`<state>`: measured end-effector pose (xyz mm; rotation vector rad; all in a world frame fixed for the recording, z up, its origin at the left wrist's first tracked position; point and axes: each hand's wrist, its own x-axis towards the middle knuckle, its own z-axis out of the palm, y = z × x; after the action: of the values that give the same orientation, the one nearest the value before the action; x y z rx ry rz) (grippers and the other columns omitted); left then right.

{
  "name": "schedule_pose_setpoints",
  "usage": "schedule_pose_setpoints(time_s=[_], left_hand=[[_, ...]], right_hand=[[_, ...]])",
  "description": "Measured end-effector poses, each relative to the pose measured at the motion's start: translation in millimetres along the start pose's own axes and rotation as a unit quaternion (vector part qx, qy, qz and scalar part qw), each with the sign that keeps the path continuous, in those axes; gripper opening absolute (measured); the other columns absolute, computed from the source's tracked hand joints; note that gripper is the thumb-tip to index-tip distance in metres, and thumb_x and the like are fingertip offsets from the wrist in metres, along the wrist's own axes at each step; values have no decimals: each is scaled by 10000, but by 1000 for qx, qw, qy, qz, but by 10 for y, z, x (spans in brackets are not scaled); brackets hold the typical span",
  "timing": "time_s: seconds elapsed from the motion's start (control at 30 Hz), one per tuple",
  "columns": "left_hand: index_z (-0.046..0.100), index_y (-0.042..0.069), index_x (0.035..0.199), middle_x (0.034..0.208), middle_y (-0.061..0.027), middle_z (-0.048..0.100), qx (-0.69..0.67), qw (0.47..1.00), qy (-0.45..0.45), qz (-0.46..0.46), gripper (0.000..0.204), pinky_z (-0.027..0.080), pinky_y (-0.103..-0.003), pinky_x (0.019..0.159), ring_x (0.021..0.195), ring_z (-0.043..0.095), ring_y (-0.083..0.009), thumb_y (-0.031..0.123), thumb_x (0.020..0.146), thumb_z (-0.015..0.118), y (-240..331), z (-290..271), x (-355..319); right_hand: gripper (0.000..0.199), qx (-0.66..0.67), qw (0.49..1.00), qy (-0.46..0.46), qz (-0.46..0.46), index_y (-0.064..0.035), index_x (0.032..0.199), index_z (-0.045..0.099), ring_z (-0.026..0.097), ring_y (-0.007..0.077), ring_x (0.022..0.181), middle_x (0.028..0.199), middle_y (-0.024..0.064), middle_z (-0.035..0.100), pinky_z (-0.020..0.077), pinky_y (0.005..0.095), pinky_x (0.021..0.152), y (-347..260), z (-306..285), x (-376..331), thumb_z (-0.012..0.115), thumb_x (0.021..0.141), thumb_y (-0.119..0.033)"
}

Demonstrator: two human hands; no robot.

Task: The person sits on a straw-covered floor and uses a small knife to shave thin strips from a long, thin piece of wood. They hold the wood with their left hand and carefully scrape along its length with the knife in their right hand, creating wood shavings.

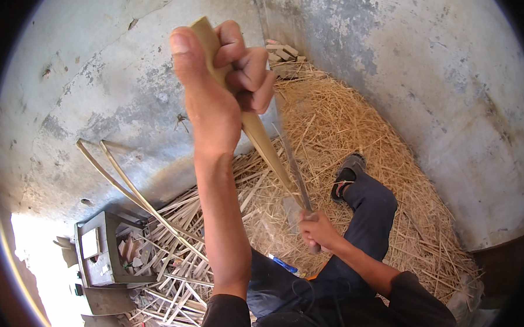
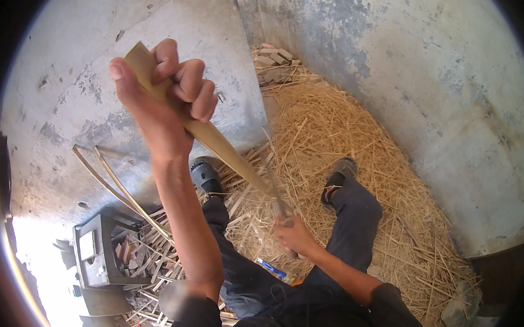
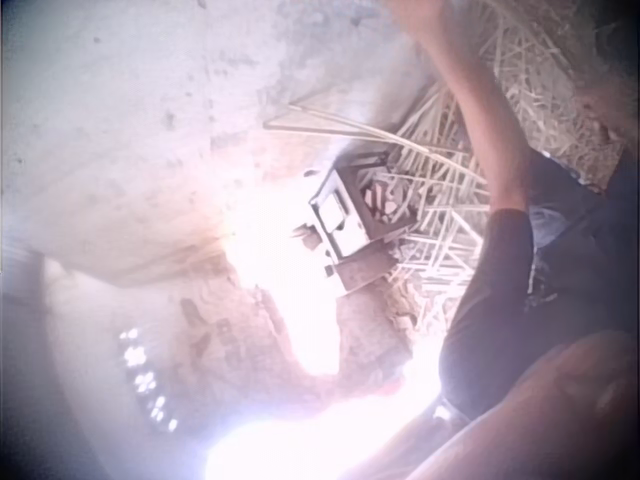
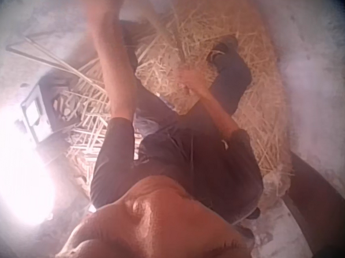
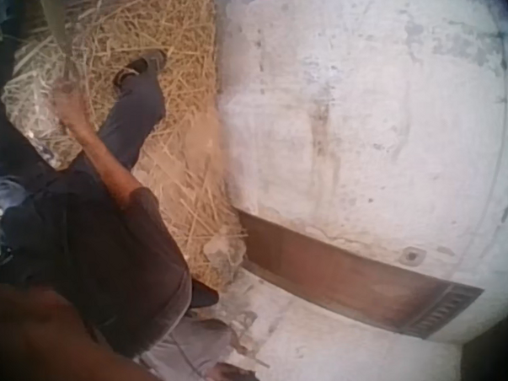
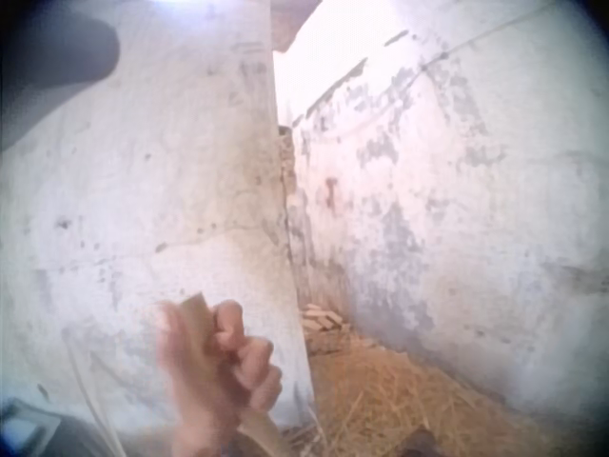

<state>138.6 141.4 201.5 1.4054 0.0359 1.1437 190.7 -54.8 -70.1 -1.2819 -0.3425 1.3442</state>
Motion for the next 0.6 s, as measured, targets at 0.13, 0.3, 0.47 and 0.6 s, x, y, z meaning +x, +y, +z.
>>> schedule_pose_setpoints(time_s=[0.13, 0.3, 0.47, 0.6], left_hand=[[269, 187, 812, 607, 55, 200, 16, 1000, 7, 3, 768, 165, -291, 415, 469, 183, -84, 945, 917, 343, 25, 15, 0], [268, 181, 816, 617, 40, 208, 36, 999, -15, 2, 763, 167, -293, 441, 478, 199, -91, 933, 930, 328, -31, 97, 40], [304, 161, 817, 617, 32, 265, 49, 998, -37, 29, 691, 201, -279, 450, 478, 301, -85, 815, 1032, 251, -80, 159, 72], [342, 138, 815, 603, 26, 301, 14, 999, -24, 22, 674, 218, -268, 450, 471, 351, -73, 739, 1091, 218, -78, 101, 27]], right_hand=[[158, 40, 998, 6, 50, -77, 929, 496, 409, 65, 453, 612, -22, 433, 314, 263, 401, 25, -93, 10, 597, 896, 39], [135, 81, 987, -45, -128, -77, 914, 512, 416, 67, 459, 630, -26, 440, 327, 258, 410, -517, 16, -120, 615, 905, 10], [164, 47, 996, -16, -76, -90, 864, 482, 427, 71, 443, 603, -34, 428, 313, 269, 394, -65, -100, 75, 616, 913, -10], [171, 62, 997, 8, 50, -87, 855, 476, 433, 72, 430, 586, -34, 429, 301, 279, 380, 266, -191, 126, 624, 919, -28]])
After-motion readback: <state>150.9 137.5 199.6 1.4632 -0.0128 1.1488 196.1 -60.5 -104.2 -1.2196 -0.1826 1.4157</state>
